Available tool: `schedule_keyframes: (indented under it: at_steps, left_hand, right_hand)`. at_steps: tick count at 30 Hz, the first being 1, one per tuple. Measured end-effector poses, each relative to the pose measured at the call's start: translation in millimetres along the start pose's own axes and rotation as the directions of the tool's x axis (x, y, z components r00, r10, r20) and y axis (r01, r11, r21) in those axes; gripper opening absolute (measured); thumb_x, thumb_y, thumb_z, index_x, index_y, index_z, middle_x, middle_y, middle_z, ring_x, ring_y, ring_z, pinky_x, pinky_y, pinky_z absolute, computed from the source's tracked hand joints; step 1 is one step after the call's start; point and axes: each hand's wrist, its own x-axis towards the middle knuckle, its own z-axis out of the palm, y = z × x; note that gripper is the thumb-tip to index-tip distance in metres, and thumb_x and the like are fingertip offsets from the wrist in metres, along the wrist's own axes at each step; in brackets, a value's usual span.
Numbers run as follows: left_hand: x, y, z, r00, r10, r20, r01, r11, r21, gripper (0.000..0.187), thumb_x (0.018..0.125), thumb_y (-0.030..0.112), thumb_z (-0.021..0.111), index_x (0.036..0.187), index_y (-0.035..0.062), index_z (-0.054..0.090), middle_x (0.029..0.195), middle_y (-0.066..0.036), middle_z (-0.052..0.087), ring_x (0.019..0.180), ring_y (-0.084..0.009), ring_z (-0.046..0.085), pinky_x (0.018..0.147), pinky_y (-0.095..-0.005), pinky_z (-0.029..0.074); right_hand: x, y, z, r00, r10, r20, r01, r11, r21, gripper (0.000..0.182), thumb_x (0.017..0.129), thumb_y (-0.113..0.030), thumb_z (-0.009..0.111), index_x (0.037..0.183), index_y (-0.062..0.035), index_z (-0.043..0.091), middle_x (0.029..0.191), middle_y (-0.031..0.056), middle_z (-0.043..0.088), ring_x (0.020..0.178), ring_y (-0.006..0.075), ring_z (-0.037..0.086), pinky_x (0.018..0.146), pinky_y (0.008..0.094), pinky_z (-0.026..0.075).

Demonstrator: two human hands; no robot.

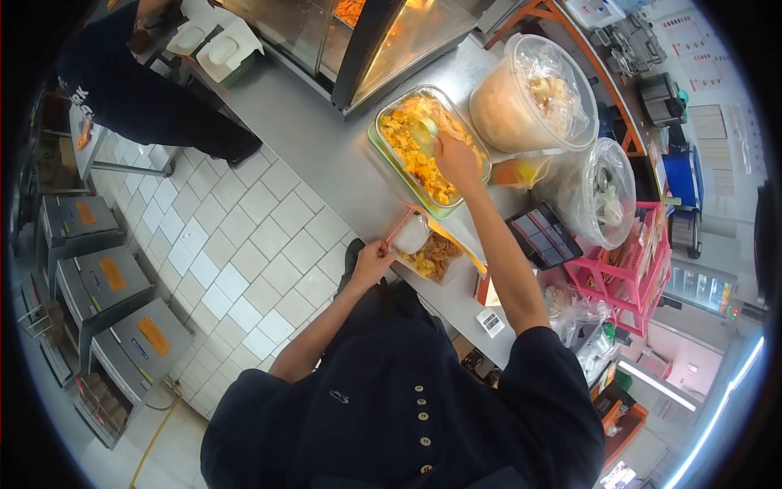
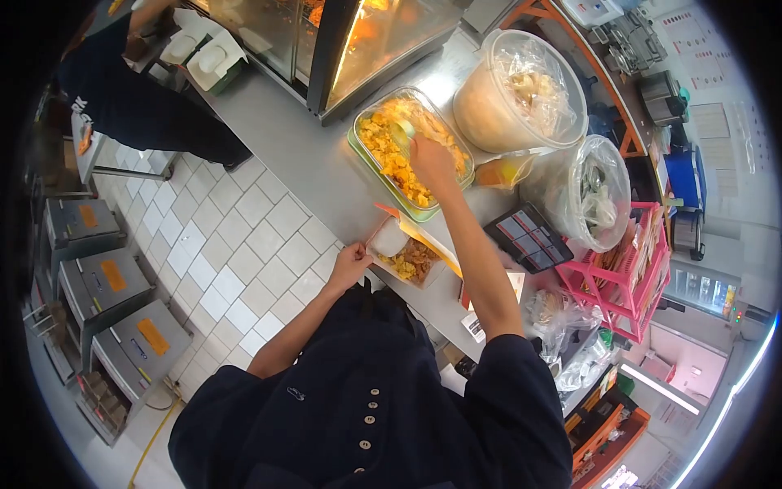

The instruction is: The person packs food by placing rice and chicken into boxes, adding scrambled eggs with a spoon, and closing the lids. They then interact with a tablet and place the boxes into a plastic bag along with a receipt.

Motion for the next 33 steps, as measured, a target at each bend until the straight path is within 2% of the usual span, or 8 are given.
schedule_keyframes:
  at_steps: [3,9,15,18,21,24,30,33]
  left_hand:
    - [4,-2,-1,1.000,0.016,0.027,-0.016,1.000,-0.008,0.021,0.080,0.011,0.068,0.073,-0.0007,0.052,0.065,-0.004,0.055,0.064,-0.0093,0.052,0.060,-0.0291,0.046]
    - [8,2,-1,0.999,0.019,0.038,-0.017,0.999,-0.049,0.022,0.080,0.011,0.069,0.072,-0.0004,0.052,0.065,-0.004,0.054,0.064,-0.0093,0.052,0.061,-0.0286,0.047]
    - [8,2,1,0.999,0.041,0.007,-0.041,0.999,0.017,0.022,0.079,0.011,0.069,0.072,-0.0005,0.052,0.064,-0.004,0.054,0.063,-0.0096,0.051,0.059,-0.0285,0.045]
    - [11,-8,4,1.000,0.026,0.011,-0.026,0.999,-0.035,0.021,0.079,0.011,0.068,0.072,-0.0007,0.052,0.064,-0.005,0.054,0.062,-0.0100,0.050,0.059,-0.0288,0.045]
    - [8,-4,3,0.999,0.032,0.001,-0.032,0.999,0.008,0.021,0.079,0.011,0.068,0.072,-0.0005,0.052,0.064,-0.005,0.054,0.063,-0.0103,0.050,0.060,-0.0288,0.045]
    - [11,-13,5,0.998,0.063,-0.009,-0.063,0.997,-0.035,0.021,0.080,0.012,0.068,0.072,-0.0003,0.052,0.065,-0.005,0.054,0.064,-0.0108,0.051,0.061,-0.0289,0.045]
    - [7,-3,2,0.999,0.029,0.019,-0.028,0.998,-0.053,0.022,0.080,0.012,0.068,0.073,-0.0002,0.051,0.068,-0.005,0.055,0.066,-0.0118,0.052,0.063,-0.0304,0.047]
    - [9,-7,3,1.000,0.009,0.020,-0.008,0.999,-0.047,0.023,0.080,0.013,0.068,0.074,0.0000,0.051,0.069,-0.006,0.055,0.067,-0.0123,0.053,0.064,-0.0307,0.047]
  right_hand:
    - [-14,14,-6,0.999,0.028,0.047,-0.022,0.992,-0.120,0.028,0.098,-0.027,0.051,0.091,-0.0022,0.064,0.083,0.0242,0.068,0.080,0.0437,0.065,0.074,0.0540,0.050]
    - [-18,18,4,0.995,-0.023,0.099,0.012,0.994,0.111,0.026,0.096,-0.025,0.052,0.093,-0.0022,0.065,0.083,0.0243,0.067,0.080,0.0443,0.065,0.075,0.0548,0.051]
    - [-18,5,19,0.986,-0.076,0.148,0.090,0.992,-0.086,0.026,0.096,-0.024,0.052,0.093,-0.0021,0.067,0.087,0.0285,0.065,0.081,0.0461,0.064,0.072,0.0553,0.049]
    - [-12,27,43,0.989,-0.146,0.028,0.144,0.988,0.055,0.027,0.098,-0.024,0.052,0.096,-0.0003,0.066,0.075,0.0230,0.065,0.066,0.0382,0.064,0.061,0.0485,0.049]
    - [7,55,45,0.921,0.105,0.374,-0.284,0.838,0.465,0.029,0.100,-0.026,0.052,0.097,-0.0009,0.066,0.067,0.0074,0.057,0.053,0.0183,0.054,0.048,0.0337,0.042]
    - [1,53,23,0.774,0.220,0.594,-0.610,0.508,0.608,0.029,0.102,-0.028,0.053,0.097,-0.0029,0.066,0.068,-0.0031,0.048,0.052,0.0051,0.039,0.045,0.0227,0.031]
    - [-1,39,18,0.916,0.216,0.339,-0.387,0.699,0.602,0.028,0.100,-0.024,0.053,0.100,0.0004,0.067,0.073,0.0091,0.062,0.062,0.0201,0.058,0.060,0.0352,0.047]
    - [6,23,32,0.999,-0.022,-0.038,0.036,0.908,0.417,0.026,0.099,-0.024,0.053,0.101,-0.0021,0.067,0.082,0.0183,0.068,0.072,0.0338,0.066,0.067,0.0446,0.049]
